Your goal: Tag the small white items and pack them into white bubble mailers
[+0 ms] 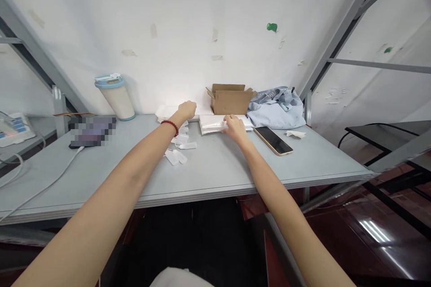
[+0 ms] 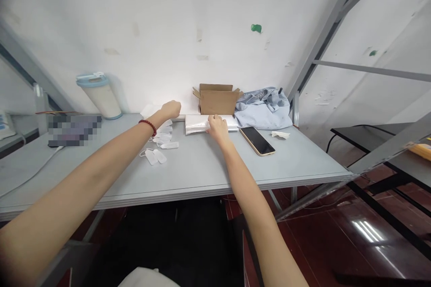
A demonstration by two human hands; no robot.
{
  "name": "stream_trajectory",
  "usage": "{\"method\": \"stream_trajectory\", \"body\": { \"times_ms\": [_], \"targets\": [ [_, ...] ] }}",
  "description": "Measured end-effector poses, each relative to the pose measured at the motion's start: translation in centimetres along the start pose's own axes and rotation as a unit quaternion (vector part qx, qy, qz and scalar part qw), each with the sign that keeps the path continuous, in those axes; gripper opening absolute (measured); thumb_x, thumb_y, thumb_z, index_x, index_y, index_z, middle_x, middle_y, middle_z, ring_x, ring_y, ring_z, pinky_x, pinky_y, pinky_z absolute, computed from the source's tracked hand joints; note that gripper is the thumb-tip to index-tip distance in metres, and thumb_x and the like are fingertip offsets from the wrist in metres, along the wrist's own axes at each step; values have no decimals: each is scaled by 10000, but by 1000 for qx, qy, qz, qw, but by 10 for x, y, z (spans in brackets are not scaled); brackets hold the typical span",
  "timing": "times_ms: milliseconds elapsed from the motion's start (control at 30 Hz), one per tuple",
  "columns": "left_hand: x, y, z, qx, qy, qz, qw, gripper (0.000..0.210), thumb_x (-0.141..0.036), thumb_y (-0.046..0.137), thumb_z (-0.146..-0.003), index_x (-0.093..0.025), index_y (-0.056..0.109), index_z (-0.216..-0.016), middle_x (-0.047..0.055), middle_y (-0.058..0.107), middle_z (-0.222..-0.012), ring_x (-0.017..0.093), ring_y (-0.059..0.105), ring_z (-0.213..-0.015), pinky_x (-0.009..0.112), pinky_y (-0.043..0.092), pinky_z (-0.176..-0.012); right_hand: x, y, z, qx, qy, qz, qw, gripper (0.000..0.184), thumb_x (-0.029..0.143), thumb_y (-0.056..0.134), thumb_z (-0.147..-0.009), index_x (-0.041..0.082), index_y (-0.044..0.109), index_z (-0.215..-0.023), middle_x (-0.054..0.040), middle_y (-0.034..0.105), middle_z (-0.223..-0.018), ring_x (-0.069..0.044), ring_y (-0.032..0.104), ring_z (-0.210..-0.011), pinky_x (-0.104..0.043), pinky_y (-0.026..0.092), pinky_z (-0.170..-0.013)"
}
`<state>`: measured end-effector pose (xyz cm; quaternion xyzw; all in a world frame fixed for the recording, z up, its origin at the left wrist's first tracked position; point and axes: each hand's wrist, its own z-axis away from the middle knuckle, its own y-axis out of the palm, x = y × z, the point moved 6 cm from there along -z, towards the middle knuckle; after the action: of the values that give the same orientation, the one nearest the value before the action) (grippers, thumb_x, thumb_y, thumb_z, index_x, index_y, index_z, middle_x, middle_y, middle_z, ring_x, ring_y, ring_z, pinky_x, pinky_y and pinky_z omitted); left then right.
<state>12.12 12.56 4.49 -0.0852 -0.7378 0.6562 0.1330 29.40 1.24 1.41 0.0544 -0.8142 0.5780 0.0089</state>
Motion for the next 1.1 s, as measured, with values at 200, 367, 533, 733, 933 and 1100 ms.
{"method": "stream_trajectory", "body": {
  "times_ms": [200,367,533,733,933,1100],
  "targets": [
    [6,-24,8,-55,-10,-18,998,355,-56,461,-816,-63,671,-1103,220,677,-1030,298,664,-973,317,499,-770,2,4,-1,-10,-13,0,1000,358,161,651,-838,163,563,-1184,-156,609,-1182,-292,549,-1133,-398,423,-881],
    [-5,-49,35,-133,45,-40,989,328,-50,374,-868,-41,668,-1013,223,667,-988,309,650,-955,366,474,-793,8,-1,2,-55,-32,-38,997,508,256,742,-785,147,530,-1234,-161,580,-1167,-307,538,-1102,-411,436,-881],
    [-26,-40,87,-187,85,-54,977,292,-58,367,-905,-52,627,-1038,203,639,-1009,287,666,-860,347,473,-688,31,-23,13,-256,-78,-67,961,488,279,686,-838,155,494,-1268,-181,514,-1222,-299,498,-1071,-408,412,-884],
    [-46,-16,128,-268,186,15,945,247,-95,371,-946,-130,614,-928,139,651,-983,229,644,-840,310,475,-667,57,-13,15,-279,-123,27,952,163,141,474,-932,181,600,-1026,-124,591,-1083,-239,490,-947,-355,349,-821],
    [8,-30,132,-386,69,187,901,184,-236,447,-945,-179,621,-928,113,643,-1073,241,577,-1041,351,466,-878,48,-10,11,-227,-103,52,967,220,71,415,-908,179,607,-891,-105,575,-906,-237,462,-856,-325,326,-733],
    [94,-22,129,-370,-125,347,853,271,-333,536,-869,-162,621,-1061,126,633,-1103,255,578,-1045,370,458,-914,52,-14,14,-177,-122,36,976,296,43,354,-908,186,614,-912,-120,558,-954,-248,448,-881,-336,340,-753]
  ]
}}
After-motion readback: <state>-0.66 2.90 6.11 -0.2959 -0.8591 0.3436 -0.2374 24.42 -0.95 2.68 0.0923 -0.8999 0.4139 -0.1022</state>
